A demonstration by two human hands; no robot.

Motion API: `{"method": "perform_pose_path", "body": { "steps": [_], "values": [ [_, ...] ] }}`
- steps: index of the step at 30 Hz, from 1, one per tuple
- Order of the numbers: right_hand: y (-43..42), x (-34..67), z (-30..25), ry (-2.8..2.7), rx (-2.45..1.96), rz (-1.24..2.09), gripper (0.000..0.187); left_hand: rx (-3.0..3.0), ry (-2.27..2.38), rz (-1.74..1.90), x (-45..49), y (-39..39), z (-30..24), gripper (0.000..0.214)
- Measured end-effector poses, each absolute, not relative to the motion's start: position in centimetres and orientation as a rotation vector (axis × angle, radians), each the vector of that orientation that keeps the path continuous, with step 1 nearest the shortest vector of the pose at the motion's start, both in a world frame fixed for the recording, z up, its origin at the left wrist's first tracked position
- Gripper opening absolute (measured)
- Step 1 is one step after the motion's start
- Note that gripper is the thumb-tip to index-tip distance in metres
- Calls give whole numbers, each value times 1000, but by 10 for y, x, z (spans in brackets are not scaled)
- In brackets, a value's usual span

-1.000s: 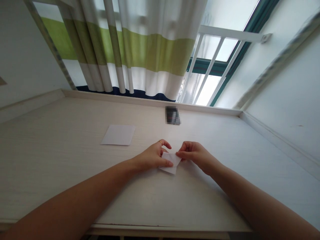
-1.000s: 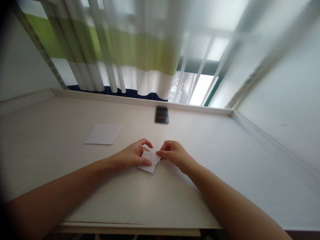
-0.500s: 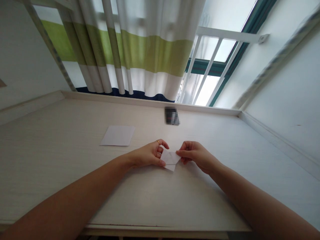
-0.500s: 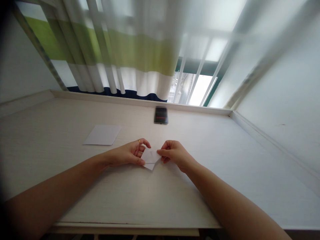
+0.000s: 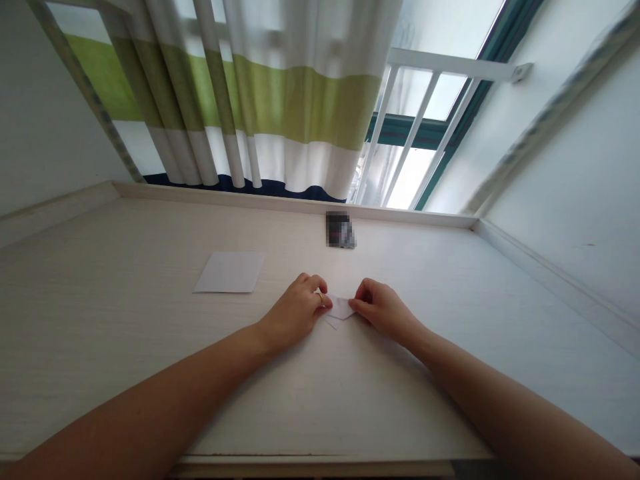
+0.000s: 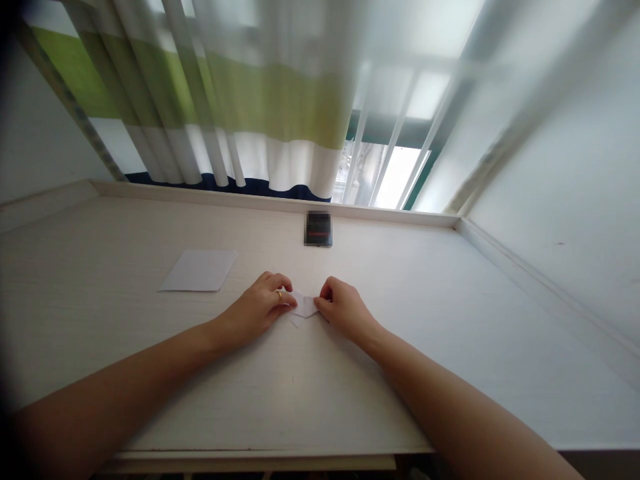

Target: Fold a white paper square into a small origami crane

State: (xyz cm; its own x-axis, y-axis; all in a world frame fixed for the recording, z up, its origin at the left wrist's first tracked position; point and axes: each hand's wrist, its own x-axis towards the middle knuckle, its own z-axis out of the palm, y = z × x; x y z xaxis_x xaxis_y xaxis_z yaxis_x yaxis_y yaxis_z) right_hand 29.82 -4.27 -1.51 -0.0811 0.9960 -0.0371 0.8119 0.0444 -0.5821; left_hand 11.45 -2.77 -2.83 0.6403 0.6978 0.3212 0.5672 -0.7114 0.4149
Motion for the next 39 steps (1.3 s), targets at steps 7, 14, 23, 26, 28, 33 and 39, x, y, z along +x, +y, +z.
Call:
{"method": "perform_pose_path", "body": {
  "steps": [7,14,23,26,28,33,39],
  "values": [
    [-57,290,-9,-2504,-1709,-103,23,2761,1004,491,115,-31,-22,31],
    [-66,280,-14,-2714,-1648,-389,36,2882,1105,358,120,-41,-21,37],
    [-69,278,-11,-2722,-1730,-500,37,3116,1098,222,123,-44,-30,31],
    [-69,282,-11,-2721,-1758,-574,36,3096,1133,201,122,-45,-28,31],
    [-70,285,-13,-2731,-1756,-599,37,3082,1149,194,121,-46,-26,31],
    [-74,290,-19,-2723,-1764,-686,41,3072,1134,146,120,-47,-23,33],
    [-75,291,-21,-2732,-1857,-700,44,3113,1108,120,118,-49,-24,35]
  ]
}}
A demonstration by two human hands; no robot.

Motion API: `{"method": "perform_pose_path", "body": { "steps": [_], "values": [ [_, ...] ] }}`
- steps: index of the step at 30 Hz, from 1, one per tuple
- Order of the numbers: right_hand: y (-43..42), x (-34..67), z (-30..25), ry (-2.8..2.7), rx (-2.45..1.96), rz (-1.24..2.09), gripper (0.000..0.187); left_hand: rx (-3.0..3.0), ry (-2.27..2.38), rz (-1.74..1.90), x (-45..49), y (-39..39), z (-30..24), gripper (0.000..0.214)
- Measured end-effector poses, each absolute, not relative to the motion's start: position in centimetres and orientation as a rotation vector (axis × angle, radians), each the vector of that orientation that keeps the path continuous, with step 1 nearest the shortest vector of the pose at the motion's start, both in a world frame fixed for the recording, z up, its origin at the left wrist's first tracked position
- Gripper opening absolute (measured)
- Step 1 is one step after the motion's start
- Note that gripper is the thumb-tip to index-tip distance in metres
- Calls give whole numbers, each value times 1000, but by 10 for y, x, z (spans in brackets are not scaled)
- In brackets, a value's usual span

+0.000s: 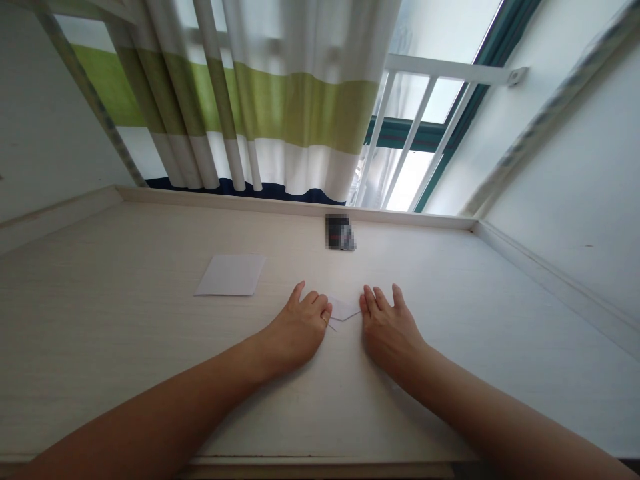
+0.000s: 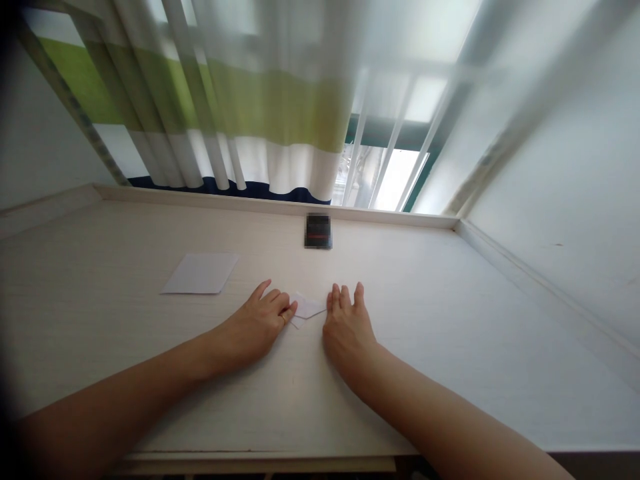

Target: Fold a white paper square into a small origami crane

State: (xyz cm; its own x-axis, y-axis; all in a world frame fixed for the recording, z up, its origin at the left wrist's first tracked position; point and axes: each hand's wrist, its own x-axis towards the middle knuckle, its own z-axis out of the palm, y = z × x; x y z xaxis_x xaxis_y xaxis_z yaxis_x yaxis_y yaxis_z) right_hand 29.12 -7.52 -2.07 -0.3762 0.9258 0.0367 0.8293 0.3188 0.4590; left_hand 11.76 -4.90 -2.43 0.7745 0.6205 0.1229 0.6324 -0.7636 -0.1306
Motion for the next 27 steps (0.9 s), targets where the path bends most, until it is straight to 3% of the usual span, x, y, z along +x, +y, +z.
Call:
{"method": "perform_pose_path", "body": {
  "steps": [8,11,14,27],
  "values": [
    [-71,293,1,2314,1772,623,43,-2813,-979,-134,118,-48,-24,33],
    [-78,290,6,2522,1597,581,51,-2810,-974,-152,118,-47,-25,32],
    [-86,285,1,2595,1411,442,49,-2800,-975,-165,118,-47,-26,33],
    [-83,291,3,2445,1466,295,45,-2807,-939,-94,115,-53,-19,35]
  ]
}}
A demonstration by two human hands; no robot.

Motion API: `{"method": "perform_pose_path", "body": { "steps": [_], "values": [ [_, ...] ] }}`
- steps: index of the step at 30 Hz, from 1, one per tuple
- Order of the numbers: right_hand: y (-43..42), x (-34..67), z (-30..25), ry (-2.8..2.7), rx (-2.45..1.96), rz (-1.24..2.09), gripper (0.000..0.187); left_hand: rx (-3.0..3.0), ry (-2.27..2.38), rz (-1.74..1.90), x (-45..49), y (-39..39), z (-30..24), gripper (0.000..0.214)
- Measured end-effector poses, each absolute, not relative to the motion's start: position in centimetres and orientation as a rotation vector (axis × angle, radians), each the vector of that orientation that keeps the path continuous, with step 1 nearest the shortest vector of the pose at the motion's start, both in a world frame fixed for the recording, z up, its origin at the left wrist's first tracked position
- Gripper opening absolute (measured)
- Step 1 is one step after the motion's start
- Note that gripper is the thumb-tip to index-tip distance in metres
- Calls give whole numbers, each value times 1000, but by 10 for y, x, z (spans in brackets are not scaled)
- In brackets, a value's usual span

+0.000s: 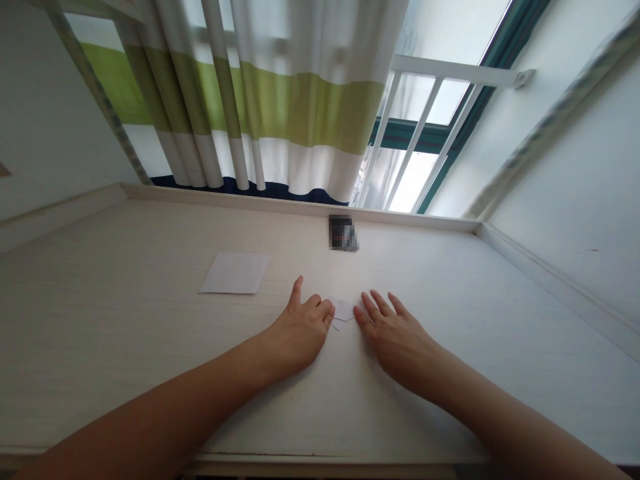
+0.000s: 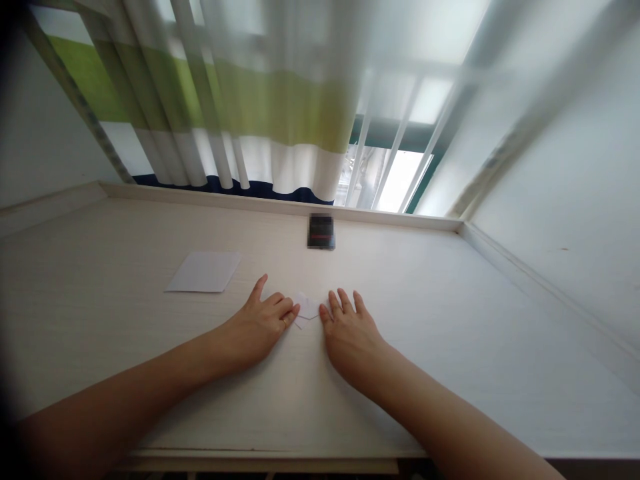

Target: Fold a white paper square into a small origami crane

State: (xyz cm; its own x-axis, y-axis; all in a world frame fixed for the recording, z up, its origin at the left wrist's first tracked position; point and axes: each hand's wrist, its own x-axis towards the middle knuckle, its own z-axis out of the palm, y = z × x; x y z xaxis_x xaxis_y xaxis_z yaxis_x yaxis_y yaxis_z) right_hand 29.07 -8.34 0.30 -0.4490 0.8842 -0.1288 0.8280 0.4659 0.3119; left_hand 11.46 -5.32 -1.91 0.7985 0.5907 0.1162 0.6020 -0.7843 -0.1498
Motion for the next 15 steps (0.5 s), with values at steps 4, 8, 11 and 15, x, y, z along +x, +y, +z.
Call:
{"method": "perform_pose_path", "body": {
  "steps": [4,8,11,15],
  "values": [
    [-82,295,6,2384,1487,255,45,-2813,-942,-105,114,-54,-18,33],
    [-79,301,6,2368,1460,209,48,-2824,-940,-135,113,-55,-19,29],
    [-78,304,7,2372,1418,165,51,-2837,-964,-160,112,-56,-20,27],
    [-76,306,9,2345,1416,120,54,-2891,-1049,-216,109,-56,-21,28]
  ]
}}
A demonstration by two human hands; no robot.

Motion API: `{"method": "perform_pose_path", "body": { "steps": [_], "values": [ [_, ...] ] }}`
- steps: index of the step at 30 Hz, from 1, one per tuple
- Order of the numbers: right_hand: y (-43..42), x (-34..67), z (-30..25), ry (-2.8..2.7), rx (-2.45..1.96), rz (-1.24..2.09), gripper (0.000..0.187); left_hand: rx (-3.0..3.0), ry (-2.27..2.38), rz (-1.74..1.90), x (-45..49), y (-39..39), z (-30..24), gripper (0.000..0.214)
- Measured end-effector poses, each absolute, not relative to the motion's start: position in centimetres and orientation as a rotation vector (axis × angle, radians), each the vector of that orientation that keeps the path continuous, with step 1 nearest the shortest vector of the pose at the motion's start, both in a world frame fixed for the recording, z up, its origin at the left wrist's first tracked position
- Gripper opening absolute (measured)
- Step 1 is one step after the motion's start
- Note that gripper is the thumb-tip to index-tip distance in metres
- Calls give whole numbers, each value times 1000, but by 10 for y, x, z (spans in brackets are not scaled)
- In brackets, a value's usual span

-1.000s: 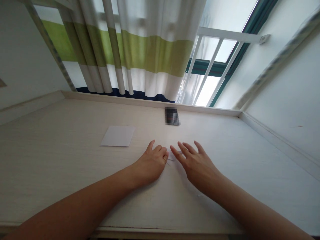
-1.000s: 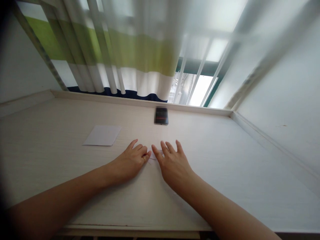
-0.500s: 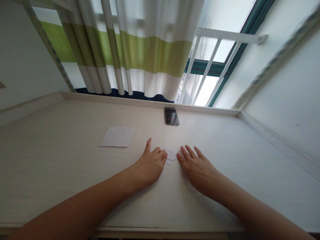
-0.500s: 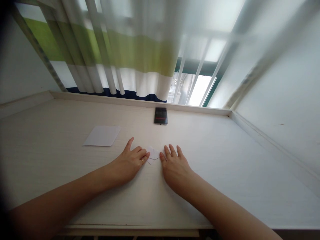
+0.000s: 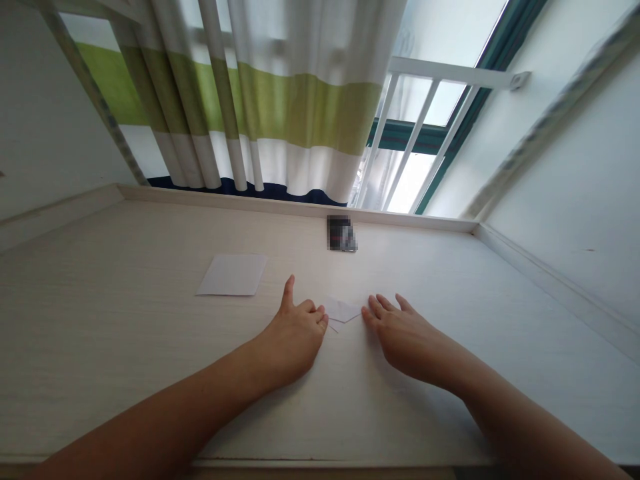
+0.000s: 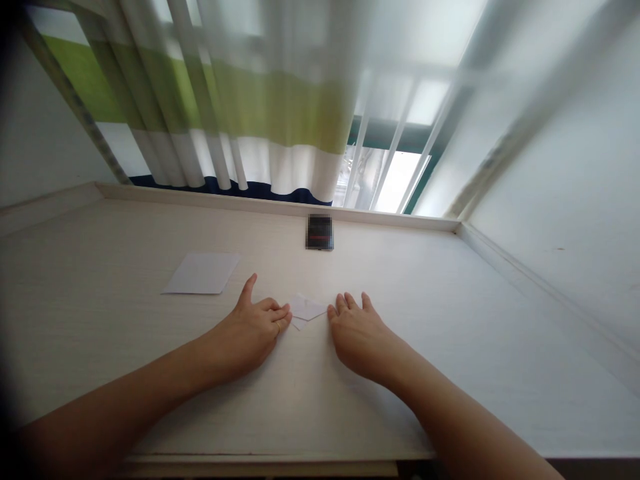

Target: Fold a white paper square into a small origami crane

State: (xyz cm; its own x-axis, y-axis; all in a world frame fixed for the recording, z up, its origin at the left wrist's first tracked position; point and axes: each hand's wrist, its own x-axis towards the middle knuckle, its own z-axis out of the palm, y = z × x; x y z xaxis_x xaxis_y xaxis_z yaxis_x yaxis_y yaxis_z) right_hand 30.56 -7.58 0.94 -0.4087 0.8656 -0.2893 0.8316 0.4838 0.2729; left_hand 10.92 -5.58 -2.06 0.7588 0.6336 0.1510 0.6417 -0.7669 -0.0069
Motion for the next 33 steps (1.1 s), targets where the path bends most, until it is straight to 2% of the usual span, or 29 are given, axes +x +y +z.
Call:
{"method": "perform_pose_path", "body": {
  "steps": [15,23,26,33],
  "values": [
    [-75,305,12,2348,1437,68,52,-2735,-1334,-167,101,-49,-1,25],
    [-76,305,12,2373,1419,102,50,-2686,-1335,-487,105,-46,0,29],
    [-77,304,14,2361,1425,104,50,-2762,-1157,-344,107,-46,-10,44],
    [-78,301,17,2341,1446,113,48,-2814,-1149,59,106,-49,-15,38]
  ]
}}
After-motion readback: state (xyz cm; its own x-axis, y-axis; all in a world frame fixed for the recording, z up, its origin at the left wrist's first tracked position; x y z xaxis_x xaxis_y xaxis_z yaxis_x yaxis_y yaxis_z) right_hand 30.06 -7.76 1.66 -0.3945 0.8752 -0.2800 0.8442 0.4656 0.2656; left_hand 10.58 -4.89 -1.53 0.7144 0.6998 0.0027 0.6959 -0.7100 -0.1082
